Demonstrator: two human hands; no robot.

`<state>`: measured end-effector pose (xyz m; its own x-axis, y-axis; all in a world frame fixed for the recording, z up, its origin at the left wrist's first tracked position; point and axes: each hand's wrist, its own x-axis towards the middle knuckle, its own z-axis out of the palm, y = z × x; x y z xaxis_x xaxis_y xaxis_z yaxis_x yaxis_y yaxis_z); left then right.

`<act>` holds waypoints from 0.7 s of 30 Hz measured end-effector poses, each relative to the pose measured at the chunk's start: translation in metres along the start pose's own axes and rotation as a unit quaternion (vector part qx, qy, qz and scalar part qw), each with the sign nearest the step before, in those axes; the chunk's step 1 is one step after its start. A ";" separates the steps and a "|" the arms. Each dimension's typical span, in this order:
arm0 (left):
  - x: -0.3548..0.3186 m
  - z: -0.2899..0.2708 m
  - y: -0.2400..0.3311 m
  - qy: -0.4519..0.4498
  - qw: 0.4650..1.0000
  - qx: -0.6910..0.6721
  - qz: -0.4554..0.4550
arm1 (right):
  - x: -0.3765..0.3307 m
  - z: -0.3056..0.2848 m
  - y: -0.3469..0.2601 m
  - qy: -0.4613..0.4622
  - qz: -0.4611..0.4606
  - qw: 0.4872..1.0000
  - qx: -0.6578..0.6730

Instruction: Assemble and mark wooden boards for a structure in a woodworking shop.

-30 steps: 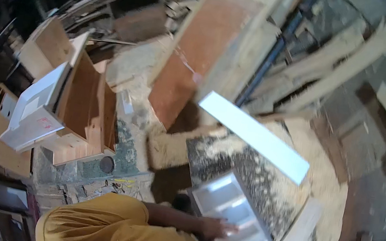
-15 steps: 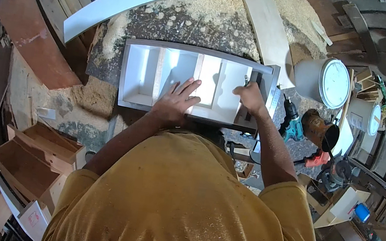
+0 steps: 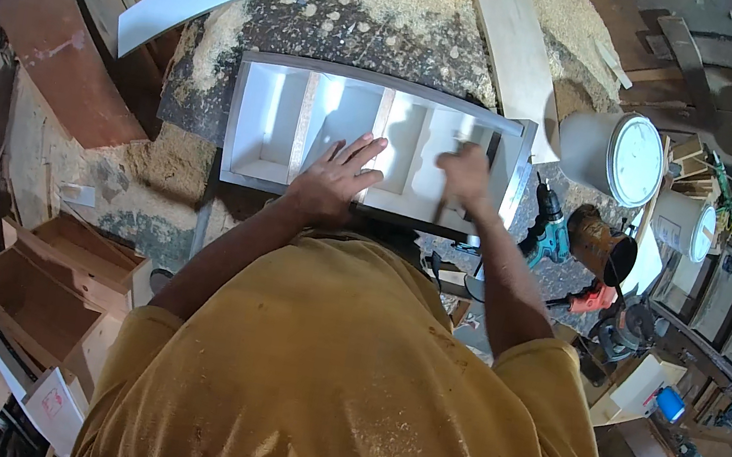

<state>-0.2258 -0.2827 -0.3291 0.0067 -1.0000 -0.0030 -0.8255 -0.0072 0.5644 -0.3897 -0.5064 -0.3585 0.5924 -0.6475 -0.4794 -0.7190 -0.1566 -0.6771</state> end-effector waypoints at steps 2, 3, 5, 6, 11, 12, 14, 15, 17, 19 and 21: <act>-0.005 0.010 0.000 0.037 0.999 -0.014 0.004 | -0.011 0.020 -0.053 0.100 -0.024 0.983 -0.154; -0.003 0.008 -0.003 0.075 0.997 -0.022 0.017 | -0.013 0.019 -0.056 0.099 -0.025 0.982 -0.157; -0.003 0.004 -0.007 0.065 0.997 -0.026 0.017 | -0.015 0.013 -0.056 0.063 -0.015 0.993 -0.100; -0.005 0.002 -0.004 0.051 0.998 -0.033 0.020 | -0.010 0.001 -0.019 0.021 -0.079 0.987 -0.136; -0.003 -0.004 -0.009 0.027 0.999 -0.024 0.009 | -0.022 -0.025 -0.030 -0.046 -0.015 0.997 0.057; -0.003 -0.003 -0.006 0.015 1.000 -0.023 0.013 | -0.021 -0.015 -0.037 -0.047 -0.013 0.997 0.054; -0.004 -0.001 -0.002 0.025 0.999 -0.022 0.016 | -0.014 0.017 -0.052 0.062 -0.015 0.983 -0.170; -0.004 0.000 -0.005 0.025 0.999 -0.024 0.014 | -0.008 0.024 -0.060 0.093 -0.023 0.976 -0.193; -0.004 0.002 -0.007 0.017 1.000 -0.019 0.009 | -0.014 0.020 -0.064 0.089 -0.051 0.980 -0.172; -0.007 0.000 -0.005 0.028 1.000 -0.007 0.009 | 0.008 -0.018 0.018 -0.027 -0.325 0.886 -0.330; -0.006 0.002 -0.009 0.041 0.999 -0.020 0.015 | -0.020 -0.030 -0.036 -0.051 0.016 0.998 0.018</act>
<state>-0.2198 -0.2768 -0.3357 0.0292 -0.9963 0.0805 -0.8026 0.0246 0.5960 -0.3867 -0.5098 -0.3076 0.6050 -0.5726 -0.5533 -0.7253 -0.1095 -0.6797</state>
